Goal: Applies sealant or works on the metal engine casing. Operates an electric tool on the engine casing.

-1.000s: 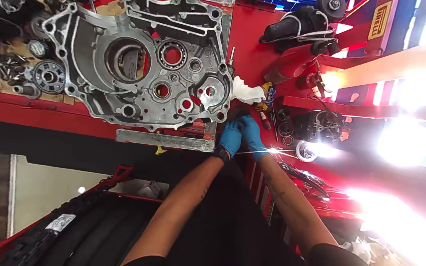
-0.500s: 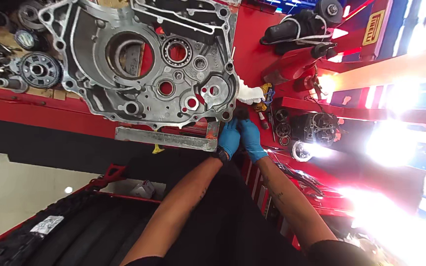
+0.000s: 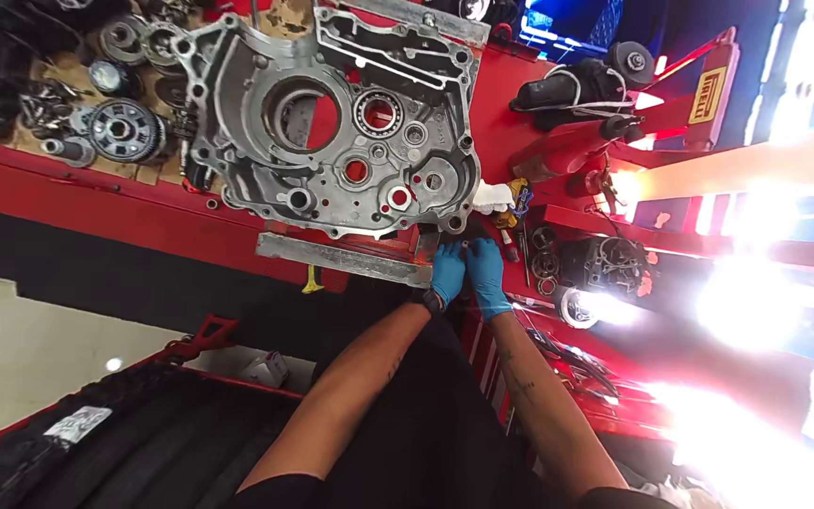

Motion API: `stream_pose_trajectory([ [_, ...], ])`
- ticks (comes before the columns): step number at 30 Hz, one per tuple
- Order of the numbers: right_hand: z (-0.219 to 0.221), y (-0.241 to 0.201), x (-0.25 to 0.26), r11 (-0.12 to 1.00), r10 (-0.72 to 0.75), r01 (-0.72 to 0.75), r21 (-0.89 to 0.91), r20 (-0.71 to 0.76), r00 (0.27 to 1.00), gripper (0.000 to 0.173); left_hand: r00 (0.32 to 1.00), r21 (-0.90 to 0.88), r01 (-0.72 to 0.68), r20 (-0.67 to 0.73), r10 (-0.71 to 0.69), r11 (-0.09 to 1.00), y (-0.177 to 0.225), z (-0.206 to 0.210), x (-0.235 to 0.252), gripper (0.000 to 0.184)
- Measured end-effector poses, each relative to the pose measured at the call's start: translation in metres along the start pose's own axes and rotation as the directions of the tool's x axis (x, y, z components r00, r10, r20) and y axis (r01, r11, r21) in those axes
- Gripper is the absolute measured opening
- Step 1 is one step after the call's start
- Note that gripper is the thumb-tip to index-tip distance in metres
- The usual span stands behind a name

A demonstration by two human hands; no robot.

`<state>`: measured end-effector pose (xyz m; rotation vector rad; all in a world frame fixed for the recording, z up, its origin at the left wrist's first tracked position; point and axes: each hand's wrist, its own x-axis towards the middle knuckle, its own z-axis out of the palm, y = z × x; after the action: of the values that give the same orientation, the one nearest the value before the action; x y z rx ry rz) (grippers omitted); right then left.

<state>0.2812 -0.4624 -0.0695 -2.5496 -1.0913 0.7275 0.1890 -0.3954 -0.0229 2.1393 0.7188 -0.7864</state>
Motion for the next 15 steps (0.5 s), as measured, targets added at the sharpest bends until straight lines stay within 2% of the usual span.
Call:
stream_pose_trajectory([
  [3, 0.0, -0.002, 0.007, 0.997, -0.018, 0.027, -0.078, 0.12, 0.993, 0.026, 1.0, -0.054, -0.006, 0.005, 0.006, 0.999, -0.002, -0.007, -0.009, 0.04],
  [7, -0.011, -0.002, 0.014, 0.985, -0.028, 0.067, -0.159, 0.234, 0.972, 0.028, 0.995, -0.07, -0.039, -0.096, 0.033, 0.997, -0.013, 0.007, 0.0, 0.034],
  [11, -0.013, -0.006, 0.012, 0.984, -0.011, 0.043, -0.175, 0.182, 0.983, 0.027, 0.991, -0.15, -0.047, -0.131, 0.028, 0.988, -0.022, 0.014, 0.004, 0.034],
  [13, -0.009, -0.006, 0.011, 0.971, -0.067, 0.1, -0.216, 0.154, 0.986, 0.029, 0.991, -0.164, -0.043, -0.132, 0.022, 0.985, -0.024, 0.016, 0.005, 0.035],
  [15, -0.011, -0.005, 0.01, 0.952, -0.103, 0.155, -0.265, 0.199, 0.975, 0.031, 0.991, -0.147, -0.037, -0.13, 0.018, 0.988, -0.025, 0.017, 0.006, 0.037],
])
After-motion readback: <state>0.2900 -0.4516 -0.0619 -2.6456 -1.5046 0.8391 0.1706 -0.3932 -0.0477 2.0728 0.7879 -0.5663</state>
